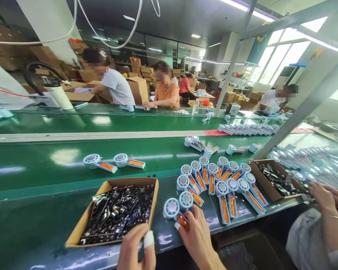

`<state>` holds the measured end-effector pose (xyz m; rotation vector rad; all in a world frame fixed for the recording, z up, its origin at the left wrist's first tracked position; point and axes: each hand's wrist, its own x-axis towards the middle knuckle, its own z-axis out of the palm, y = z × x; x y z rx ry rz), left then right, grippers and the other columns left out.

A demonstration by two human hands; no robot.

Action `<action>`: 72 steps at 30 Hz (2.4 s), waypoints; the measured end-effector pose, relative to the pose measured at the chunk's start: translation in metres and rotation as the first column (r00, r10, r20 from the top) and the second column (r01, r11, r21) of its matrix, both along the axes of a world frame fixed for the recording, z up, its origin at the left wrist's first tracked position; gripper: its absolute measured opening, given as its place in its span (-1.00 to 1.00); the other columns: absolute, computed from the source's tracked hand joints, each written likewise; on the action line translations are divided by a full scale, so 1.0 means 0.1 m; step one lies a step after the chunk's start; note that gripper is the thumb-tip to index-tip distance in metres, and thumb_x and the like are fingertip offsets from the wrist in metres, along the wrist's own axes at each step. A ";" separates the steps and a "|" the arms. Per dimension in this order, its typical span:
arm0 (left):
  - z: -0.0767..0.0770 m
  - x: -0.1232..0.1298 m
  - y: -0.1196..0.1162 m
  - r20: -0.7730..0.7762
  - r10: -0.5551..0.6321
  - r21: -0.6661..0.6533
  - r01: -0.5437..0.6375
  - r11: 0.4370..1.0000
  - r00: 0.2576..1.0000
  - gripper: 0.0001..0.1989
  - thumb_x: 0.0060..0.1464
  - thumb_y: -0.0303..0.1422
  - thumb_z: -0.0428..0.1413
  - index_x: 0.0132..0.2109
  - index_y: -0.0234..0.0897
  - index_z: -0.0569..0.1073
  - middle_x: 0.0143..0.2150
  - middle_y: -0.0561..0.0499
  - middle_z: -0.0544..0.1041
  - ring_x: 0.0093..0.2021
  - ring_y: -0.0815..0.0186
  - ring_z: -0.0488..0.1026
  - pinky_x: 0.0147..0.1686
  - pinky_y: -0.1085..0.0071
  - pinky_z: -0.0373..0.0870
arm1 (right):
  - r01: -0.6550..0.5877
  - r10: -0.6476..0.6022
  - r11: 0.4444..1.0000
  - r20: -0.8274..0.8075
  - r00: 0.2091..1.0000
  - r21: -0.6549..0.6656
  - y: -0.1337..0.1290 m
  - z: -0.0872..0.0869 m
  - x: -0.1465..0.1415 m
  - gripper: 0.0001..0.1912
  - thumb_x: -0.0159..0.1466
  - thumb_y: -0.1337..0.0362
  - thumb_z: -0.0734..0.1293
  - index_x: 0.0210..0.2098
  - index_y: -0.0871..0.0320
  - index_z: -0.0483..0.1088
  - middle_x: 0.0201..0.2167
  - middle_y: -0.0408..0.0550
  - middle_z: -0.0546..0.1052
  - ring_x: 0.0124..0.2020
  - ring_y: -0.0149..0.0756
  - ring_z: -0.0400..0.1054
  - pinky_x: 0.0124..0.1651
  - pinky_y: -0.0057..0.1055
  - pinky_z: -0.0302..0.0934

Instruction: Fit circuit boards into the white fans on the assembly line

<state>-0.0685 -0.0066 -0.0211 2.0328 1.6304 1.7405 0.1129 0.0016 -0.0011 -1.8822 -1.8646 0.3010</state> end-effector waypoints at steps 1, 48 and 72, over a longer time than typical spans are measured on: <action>0.07 -0.09 0.12 -0.099 0.043 -0.005 -0.043 0.999 0.994 -0.80 0.26 -0.39 0.01 -0.01 -0.23 0.44 -0.11 -0.17 0.57 -0.10 0.09 0.53 -0.06 0.14 0.50 | 0.000 0.000 1.000 0.019 1.000 -0.008 0.02 -0.01 -0.02 -0.72 0.14 0.39 0.42 -0.14 0.07 0.52 0.17 0.13 0.41 0.11 0.08 0.40 0.11 -0.09 0.36; -0.17 0.34 -0.25 -0.038 0.123 -0.354 -0.128 0.926 0.992 -0.70 0.29 -0.43 -0.11 0.06 -0.28 0.42 0.00 -0.21 0.62 0.00 0.10 0.61 -0.08 0.21 0.58 | -0.383 0.397 0.918 -0.233 0.888 0.105 0.24 0.08 0.18 -0.65 0.40 0.36 0.13 -0.03 0.12 0.52 -0.17 0.02 0.67 -0.18 -0.17 0.59 -0.15 -0.36 0.42; 0.07 0.45 -0.12 0.329 0.121 -0.458 0.047 0.888 0.937 -0.79 0.17 -0.24 0.07 -0.22 -0.22 0.55 -0.30 -0.07 0.66 -0.28 0.14 0.62 -0.21 0.26 0.56 | -0.665 0.679 0.731 -0.065 0.732 0.149 0.27 0.26 0.03 -0.55 0.29 0.55 0.16 0.07 0.10 0.43 0.05 0.01 0.55 0.01 -0.25 0.48 0.03 -0.34 0.40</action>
